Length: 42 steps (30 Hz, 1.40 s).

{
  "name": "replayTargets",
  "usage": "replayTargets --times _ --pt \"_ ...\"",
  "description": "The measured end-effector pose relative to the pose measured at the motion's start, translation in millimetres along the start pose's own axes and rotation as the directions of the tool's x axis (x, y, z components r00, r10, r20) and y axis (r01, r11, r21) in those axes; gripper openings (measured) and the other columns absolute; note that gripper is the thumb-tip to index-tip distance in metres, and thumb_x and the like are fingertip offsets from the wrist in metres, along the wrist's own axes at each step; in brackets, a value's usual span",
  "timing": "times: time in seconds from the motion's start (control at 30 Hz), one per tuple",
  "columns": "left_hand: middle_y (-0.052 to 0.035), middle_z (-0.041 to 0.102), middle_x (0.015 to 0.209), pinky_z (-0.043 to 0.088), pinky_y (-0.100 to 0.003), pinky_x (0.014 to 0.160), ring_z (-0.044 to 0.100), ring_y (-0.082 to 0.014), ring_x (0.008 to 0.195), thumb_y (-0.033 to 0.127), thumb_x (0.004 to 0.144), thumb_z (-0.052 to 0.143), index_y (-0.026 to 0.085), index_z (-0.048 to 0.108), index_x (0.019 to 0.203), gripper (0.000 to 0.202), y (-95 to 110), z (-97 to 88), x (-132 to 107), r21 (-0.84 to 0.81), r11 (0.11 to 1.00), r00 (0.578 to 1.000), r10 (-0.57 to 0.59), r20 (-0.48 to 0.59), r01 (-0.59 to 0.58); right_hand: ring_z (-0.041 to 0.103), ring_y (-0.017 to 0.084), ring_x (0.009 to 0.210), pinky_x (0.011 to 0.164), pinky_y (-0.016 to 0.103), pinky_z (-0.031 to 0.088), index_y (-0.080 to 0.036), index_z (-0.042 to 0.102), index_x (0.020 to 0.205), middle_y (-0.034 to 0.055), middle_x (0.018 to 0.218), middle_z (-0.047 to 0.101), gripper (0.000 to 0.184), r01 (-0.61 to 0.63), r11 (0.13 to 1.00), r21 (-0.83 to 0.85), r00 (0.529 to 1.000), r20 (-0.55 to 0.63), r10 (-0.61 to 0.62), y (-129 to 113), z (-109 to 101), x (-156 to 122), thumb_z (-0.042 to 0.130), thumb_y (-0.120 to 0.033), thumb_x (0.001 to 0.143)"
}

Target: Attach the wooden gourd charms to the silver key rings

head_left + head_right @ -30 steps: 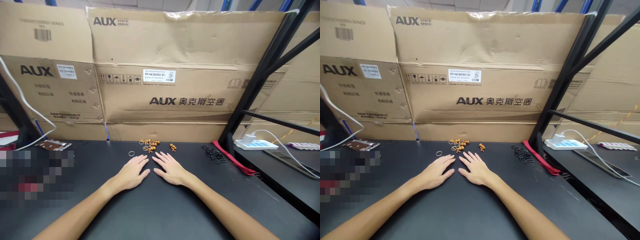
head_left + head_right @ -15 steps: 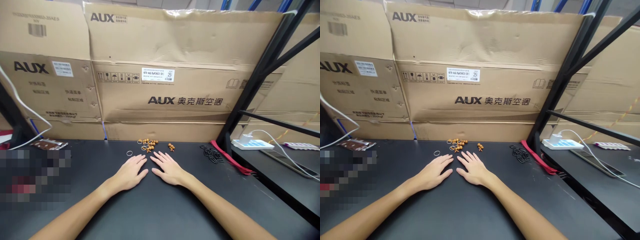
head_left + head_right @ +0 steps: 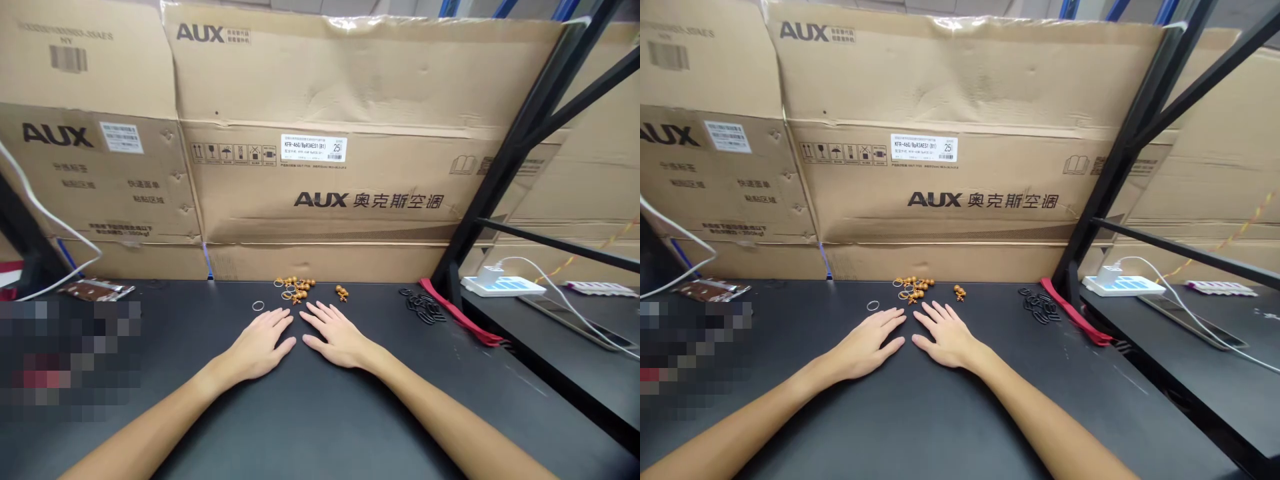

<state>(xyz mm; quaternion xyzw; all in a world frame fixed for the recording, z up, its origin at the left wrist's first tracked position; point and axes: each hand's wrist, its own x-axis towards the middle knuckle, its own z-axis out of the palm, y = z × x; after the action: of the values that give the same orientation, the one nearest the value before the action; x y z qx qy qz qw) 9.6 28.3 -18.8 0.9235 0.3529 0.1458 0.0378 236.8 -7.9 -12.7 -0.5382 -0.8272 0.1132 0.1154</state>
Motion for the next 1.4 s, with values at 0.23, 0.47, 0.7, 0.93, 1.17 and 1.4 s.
replayTargets --times 0.23,0.47,0.7,0.93,1.17,1.4 --pt "-0.0099 0.042 0.145 0.028 -0.043 0.112 0.036 -0.0255 0.135 0.049 0.095 0.034 0.017 0.047 0.135 0.053 1.2 -1.5 -0.6 -0.003 1.000 1.000 0.009 -0.010 -0.009 0.011 0.024 0.144 0.117 0.046 0.007 -0.028 0.031 0.145 0.0023 0.155 0.020 0.061 0.010 1.000 0.012 1.000 -0.023 -0.010 1.8 1.8 0.3 0.029 -0.060 0.093" --pt "-0.0103 0.045 0.143 0.022 -0.049 0.113 0.036 -0.0274 0.135 0.048 0.094 0.038 0.018 0.051 0.131 0.049 0.0 2.7 0.4 0.043 0.998 0.995 -0.032 -0.097 0.037 0.020 0.026 0.142 0.115 0.046 0.019 -0.024 0.041 0.140 0.0060 0.151 0.031 0.055 0.023 0.999 -0.039 0.989 -0.143 -0.029 12.0 4.6 3.4 0.035 -0.053 0.094" --pt "-0.0265 0.040 0.141 0.025 -0.054 0.110 0.030 -0.0399 0.135 0.057 0.089 0.040 0.001 0.047 0.131 0.071 -5.5 11.0 3.6 0.084 0.917 0.914 -0.375 -0.155 0.390 0.024 0.032 0.139 0.111 0.045 0.025 -0.013 0.050 0.133 0.0123 0.149 0.035 0.051 -0.296 0.941 -0.165 0.915 -0.331 0.230 46.9 -0.8 9.6 0.040 -0.044 0.094" --pt "-0.0162 0.052 0.135 0.036 -0.043 0.107 0.045 -0.0296 0.128 0.048 0.092 0.043 0.012 0.047 0.130 0.053 -0.2 -1.8 0.9 -0.060 0.992 0.990 -0.118 -0.078 0.114 0.051 0.030 0.116 0.093 0.043 0.042 -0.016 0.060 0.119 0.0139 0.126 0.058 0.043 -0.270 0.943 -0.193 0.913 -0.364 0.187 21.3 4.6 6.6 0.044 -0.046 0.092" --pt "-0.0070 0.062 0.122 0.046 -0.036 0.097 0.059 -0.0220 0.111 0.033 0.093 0.048 0.022 0.049 0.126 0.035 3.2 -7.6 0.7 -0.223 0.973 0.994 0.046 -0.096 -0.066 0.057 0.021 0.099 0.090 0.034 0.044 -0.014 0.058 0.117 0.0092 0.112 0.065 0.031 0.007 0.998 -0.063 0.903 -0.428 -0.033 -14.6 7.0 1.2 0.045 -0.021 0.090" --pt "-0.0056 0.066 0.111 0.049 -0.034 0.092 0.063 -0.0205 0.101 0.028 0.093 0.048 0.021 0.055 0.118 0.027 4.7 -7.0 2.7 -0.200 0.974 0.990 0.079 -0.120 -0.103 0.051 0.024 0.097 0.082 0.037 0.044 -0.017 0.062 0.105 0.0080 0.112 0.063 0.037 -0.022 0.994 -0.111 0.885 -0.464 -0.032 8.2 4.1 5.0 0.045 -0.004 0.075"
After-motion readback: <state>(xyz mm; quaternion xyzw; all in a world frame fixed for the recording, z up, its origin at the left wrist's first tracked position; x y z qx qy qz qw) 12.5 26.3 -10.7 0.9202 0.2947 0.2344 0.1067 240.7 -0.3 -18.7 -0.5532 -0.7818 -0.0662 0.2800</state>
